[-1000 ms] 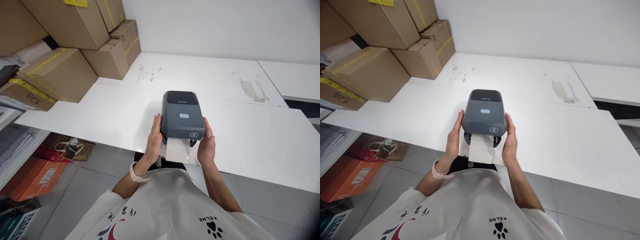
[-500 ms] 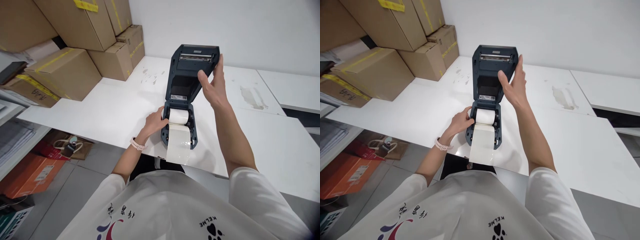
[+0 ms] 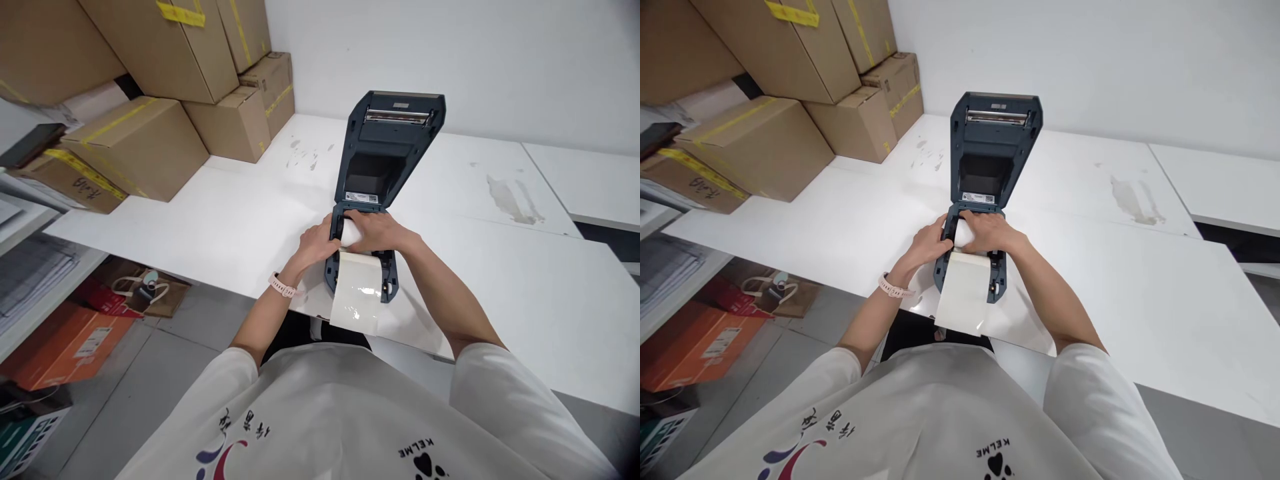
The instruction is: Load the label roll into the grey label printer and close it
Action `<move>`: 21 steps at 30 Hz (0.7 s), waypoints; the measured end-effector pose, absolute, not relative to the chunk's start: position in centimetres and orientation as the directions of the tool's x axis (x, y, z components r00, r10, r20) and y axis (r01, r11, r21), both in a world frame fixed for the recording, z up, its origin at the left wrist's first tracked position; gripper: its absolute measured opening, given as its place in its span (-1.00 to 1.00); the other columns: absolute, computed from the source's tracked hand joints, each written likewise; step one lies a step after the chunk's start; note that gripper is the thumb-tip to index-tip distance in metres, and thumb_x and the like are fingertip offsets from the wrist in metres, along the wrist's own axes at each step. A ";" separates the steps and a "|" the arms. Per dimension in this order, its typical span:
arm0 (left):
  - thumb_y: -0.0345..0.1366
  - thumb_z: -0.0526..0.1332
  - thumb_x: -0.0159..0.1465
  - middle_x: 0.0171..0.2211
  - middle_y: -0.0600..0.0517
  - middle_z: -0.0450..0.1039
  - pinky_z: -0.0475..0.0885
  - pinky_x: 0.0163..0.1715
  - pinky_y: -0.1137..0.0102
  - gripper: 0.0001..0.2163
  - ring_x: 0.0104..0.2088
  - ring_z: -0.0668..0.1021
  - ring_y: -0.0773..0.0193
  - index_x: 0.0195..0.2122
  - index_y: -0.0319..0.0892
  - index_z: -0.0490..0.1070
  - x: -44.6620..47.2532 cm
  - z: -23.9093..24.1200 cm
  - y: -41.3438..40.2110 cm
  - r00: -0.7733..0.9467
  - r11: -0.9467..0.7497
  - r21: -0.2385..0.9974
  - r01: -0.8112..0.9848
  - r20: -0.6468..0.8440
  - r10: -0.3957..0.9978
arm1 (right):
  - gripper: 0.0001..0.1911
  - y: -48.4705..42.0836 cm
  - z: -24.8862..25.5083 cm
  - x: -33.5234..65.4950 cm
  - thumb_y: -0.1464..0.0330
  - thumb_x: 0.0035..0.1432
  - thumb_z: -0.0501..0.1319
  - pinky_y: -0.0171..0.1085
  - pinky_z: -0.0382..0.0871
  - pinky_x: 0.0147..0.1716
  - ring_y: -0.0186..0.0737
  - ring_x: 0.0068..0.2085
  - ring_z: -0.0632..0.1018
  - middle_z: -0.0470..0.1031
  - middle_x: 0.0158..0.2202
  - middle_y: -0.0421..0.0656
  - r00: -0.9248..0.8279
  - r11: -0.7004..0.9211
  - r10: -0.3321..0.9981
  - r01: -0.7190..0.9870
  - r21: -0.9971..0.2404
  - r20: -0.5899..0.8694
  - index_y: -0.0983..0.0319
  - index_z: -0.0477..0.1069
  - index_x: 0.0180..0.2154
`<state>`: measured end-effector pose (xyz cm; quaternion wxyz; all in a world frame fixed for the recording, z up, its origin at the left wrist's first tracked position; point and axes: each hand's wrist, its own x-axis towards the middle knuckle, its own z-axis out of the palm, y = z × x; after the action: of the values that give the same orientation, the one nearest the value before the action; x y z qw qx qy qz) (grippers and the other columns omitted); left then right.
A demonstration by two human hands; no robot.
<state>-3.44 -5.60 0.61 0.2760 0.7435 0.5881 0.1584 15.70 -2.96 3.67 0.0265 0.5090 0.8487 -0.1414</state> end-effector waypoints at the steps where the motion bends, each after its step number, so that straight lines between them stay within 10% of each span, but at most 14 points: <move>1: -0.33 0.14 0.16 -0.24 -0.07 0.61 0.45 -0.18 0.17 -0.26 -0.19 0.62 -0.10 0.43 -0.14 0.13 -3.5 0.6 -5.6 0.259 -0.154 0.611 0.776 -0.086 0.962 | -0.09 -3.2 4.0 16.1 0.10 0.06 0.38 0.14 0.45 0.06 0.27 0.12 0.57 0.54 0.18 0.07 -0.505 0.446 0.847 0.846 -0.293 -0.165 0.18 0.19 0.38; 7: -0.30 0.14 0.16 -0.25 -0.08 0.60 0.44 -0.15 0.15 -0.24 -0.16 0.61 -0.12 0.45 -0.16 0.12 -3.5 0.6 -5.8 0.251 -0.127 0.658 0.743 -0.097 0.963 | -0.02 -7.7 7.0 22.7 0.14 -0.08 0.49 0.05 0.50 0.16 0.17 0.25 0.51 0.39 0.35 -0.12 -0.464 0.457 0.864 0.554 -0.696 0.198 0.02 0.25 0.37; 13: -0.30 0.14 0.15 -0.27 -0.07 0.59 0.43 -0.14 0.14 -0.21 -0.21 0.60 -0.10 0.47 -0.18 0.10 -3.3 0.9 -6.0 0.234 -0.097 0.669 0.737 -0.119 0.965 | -0.14 -8.9 1.8 28.7 0.25 -0.10 0.50 -0.22 0.55 -0.42 -0.04 -0.20 0.68 0.57 0.15 0.04 0.068 0.103 0.988 0.393 -0.914 0.140 0.08 0.39 0.28; 21: -0.31 0.12 0.17 -0.33 -0.02 0.54 0.38 -0.25 0.25 -0.22 -0.27 0.56 0.00 0.48 -0.16 0.08 -3.3 0.5 -6.0 0.228 -0.090 0.683 0.725 -0.114 0.967 | 0.22 -7.9 -7.2 30.9 0.24 -0.34 0.60 -0.04 0.58 0.08 0.10 0.20 0.58 0.48 0.28 0.05 0.189 -0.071 0.981 0.147 -0.987 -0.042 0.11 0.18 0.37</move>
<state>-3.35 -6.05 0.53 0.3227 0.7141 0.5922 0.1876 30.95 -7.88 -7.16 -0.4900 0.5951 0.4739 -0.4256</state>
